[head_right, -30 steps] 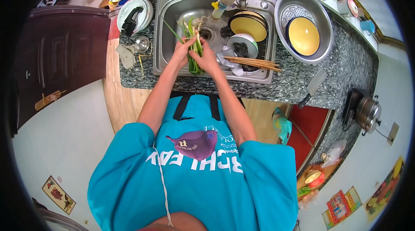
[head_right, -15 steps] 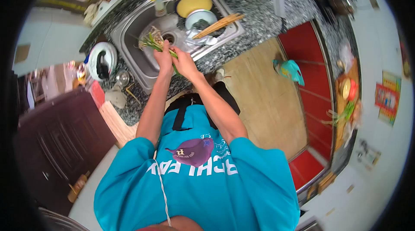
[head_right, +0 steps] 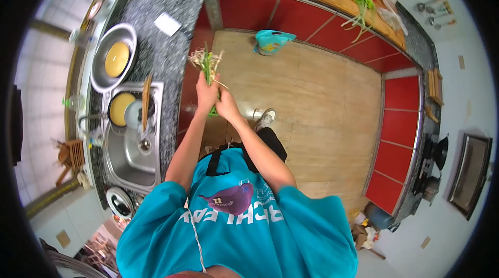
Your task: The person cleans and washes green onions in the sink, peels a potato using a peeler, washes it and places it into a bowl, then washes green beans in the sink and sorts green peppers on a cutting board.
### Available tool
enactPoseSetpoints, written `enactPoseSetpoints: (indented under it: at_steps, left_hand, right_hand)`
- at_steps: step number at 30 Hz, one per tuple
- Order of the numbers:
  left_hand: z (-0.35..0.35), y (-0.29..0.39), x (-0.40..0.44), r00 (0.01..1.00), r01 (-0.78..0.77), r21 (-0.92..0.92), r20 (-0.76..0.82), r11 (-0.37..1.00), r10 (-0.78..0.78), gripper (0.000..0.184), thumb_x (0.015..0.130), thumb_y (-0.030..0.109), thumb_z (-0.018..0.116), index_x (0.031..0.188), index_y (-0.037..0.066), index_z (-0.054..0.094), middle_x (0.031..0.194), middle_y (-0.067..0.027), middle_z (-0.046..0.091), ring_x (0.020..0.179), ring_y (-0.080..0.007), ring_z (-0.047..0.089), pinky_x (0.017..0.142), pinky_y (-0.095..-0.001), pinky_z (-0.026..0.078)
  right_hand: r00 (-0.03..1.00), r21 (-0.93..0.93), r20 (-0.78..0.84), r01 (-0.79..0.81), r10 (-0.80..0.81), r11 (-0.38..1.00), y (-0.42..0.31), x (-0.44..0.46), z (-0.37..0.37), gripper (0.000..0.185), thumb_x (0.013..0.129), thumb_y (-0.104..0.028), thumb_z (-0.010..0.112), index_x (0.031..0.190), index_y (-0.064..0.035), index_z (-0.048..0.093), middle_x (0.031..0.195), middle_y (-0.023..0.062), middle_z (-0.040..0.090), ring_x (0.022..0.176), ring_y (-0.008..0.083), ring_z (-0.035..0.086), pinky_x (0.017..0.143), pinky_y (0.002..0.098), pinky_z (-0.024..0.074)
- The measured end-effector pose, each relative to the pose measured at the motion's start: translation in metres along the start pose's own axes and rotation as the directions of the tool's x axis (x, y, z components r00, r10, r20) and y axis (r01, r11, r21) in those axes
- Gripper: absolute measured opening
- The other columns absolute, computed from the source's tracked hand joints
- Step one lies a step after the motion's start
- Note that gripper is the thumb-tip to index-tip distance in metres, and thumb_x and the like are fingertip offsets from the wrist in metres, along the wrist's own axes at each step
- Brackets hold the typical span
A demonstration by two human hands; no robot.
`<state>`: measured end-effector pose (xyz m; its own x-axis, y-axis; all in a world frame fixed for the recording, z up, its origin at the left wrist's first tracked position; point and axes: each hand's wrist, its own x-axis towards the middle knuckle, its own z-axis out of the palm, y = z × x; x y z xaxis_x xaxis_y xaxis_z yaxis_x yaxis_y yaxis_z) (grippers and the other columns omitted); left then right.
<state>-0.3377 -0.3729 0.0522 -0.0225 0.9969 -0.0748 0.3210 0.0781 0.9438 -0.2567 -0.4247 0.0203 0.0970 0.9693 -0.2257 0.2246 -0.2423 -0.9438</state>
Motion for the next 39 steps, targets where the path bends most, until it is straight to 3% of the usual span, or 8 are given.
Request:
enactPoseSetpoints:
  at_steps: [1,6,9,18,20,26,30,39]
  left_hand:
    - [0.029,0.006,0.006,0.999,-0.013,0.007,0.041,1.0,0.012,0.028,0.09,0.02,0.067,0.099,-0.001,0.051,0.083,-0.0226,0.065,0.076,-0.0353,0.065,0.067,-0.0434,0.048]
    - [0.135,0.065,0.045,0.985,0.05,0.077,0.164,0.996,-0.062,0.03,0.089,0.021,0.068,0.098,-0.001,0.051,0.082,-0.0217,0.066,0.074,-0.0341,0.066,0.067,-0.0426,0.049]
    - [0.175,0.076,0.075,0.992,0.02,0.103,0.123,0.994,-0.032,0.03,0.088,0.021,0.068,0.099,-0.002,0.051,0.083,-0.0223,0.065,0.078,-0.0343,0.066,0.07,-0.043,0.05]
    - [0.231,0.102,0.218,0.997,-0.028,0.148,0.078,0.989,0.017,0.035,0.081,0.022,0.071,0.102,-0.002,0.056,0.092,-0.0226,0.066,0.086,-0.0365,0.066,0.075,-0.0436,0.05]
    - [0.242,0.105,0.266,0.997,-0.066,0.151,0.044,0.986,0.06,0.034,0.081,0.022,0.069,0.102,-0.002,0.057,0.092,-0.0262,0.067,0.09,-0.0439,0.065,0.076,-0.0469,0.05]
    - [0.275,0.101,0.423,0.996,-0.025,0.314,0.092,0.949,-0.004,0.035,0.082,0.023,0.069,0.098,-0.005,0.057,0.091,-0.0292,0.066,0.09,-0.045,0.064,0.076,-0.0493,0.05]
    - [0.293,0.095,0.506,0.976,-0.123,0.402,0.213,0.907,0.038,0.028,0.085,0.018,0.065,0.097,-0.005,0.054,0.09,-0.0319,0.064,0.087,-0.0497,0.062,0.076,-0.053,0.05]
    - [0.332,0.091,0.615,0.921,-0.31,0.56,0.378,0.768,0.096,0.036,0.079,0.012,0.067,0.102,-0.008,0.048,0.095,-0.0302,0.062,0.087,-0.047,0.062,0.077,-0.0513,0.052]
  right_hand:
    - [0.998,0.014,-0.061,0.013,-0.012,1.0,0.005,0.004,-0.026,0.039,0.088,-0.005,0.058,0.126,0.0061,0.053,0.109,0.0223,0.067,0.102,0.0292,0.067,0.087,0.0368,0.0503]
    - [0.986,0.101,-0.146,-0.068,0.082,0.993,0.01,0.03,-0.142,0.036,0.092,-0.007,0.058,0.126,0.0052,0.053,0.109,0.0186,0.068,0.1,0.0259,0.067,0.085,0.0355,0.0519]
    - [0.985,0.273,-0.173,0.028,0.02,0.962,0.014,0.059,-0.181,0.031,0.094,-0.003,0.056,0.124,0.0056,0.054,0.111,0.0161,0.068,0.101,0.0229,0.067,0.085,0.0337,0.0523]
    - [0.993,0.098,-0.111,0.044,-0.033,0.994,0.013,0.206,-0.222,0.038,0.093,-0.002,0.056,0.13,0.0039,0.05,0.118,0.0194,0.065,0.109,0.0261,0.065,0.089,0.0344,0.0508]
    - [0.974,0.171,-0.173,0.177,-0.147,0.969,0.017,0.252,-0.224,0.046,0.089,-0.011,0.062,0.133,-0.0034,0.05,0.113,0.0258,0.064,0.103,0.0389,0.064,0.086,0.0425,0.0518]
    - [0.978,0.203,-0.181,0.14,-0.104,0.969,-0.011,0.374,-0.256,0.04,0.093,-0.01,0.059,0.13,0.0038,0.052,0.123,0.0214,0.063,0.114,0.0281,0.063,0.092,0.0343,0.051]
    - [0.95,0.17,-0.288,-0.074,0.121,0.983,-0.013,0.439,-0.28,0.032,0.095,-0.007,0.059,0.125,0.0029,0.055,0.12,0.0161,0.066,0.11,0.0213,0.063,0.093,0.0303,0.0491]
    - [0.891,0.2,-0.439,-0.028,0.115,0.979,-0.01,0.516,-0.319,0.038,0.094,-0.008,0.058,0.13,0.0023,0.05,0.121,0.018,0.064,0.103,0.0233,0.066,0.083,0.0318,0.0536]
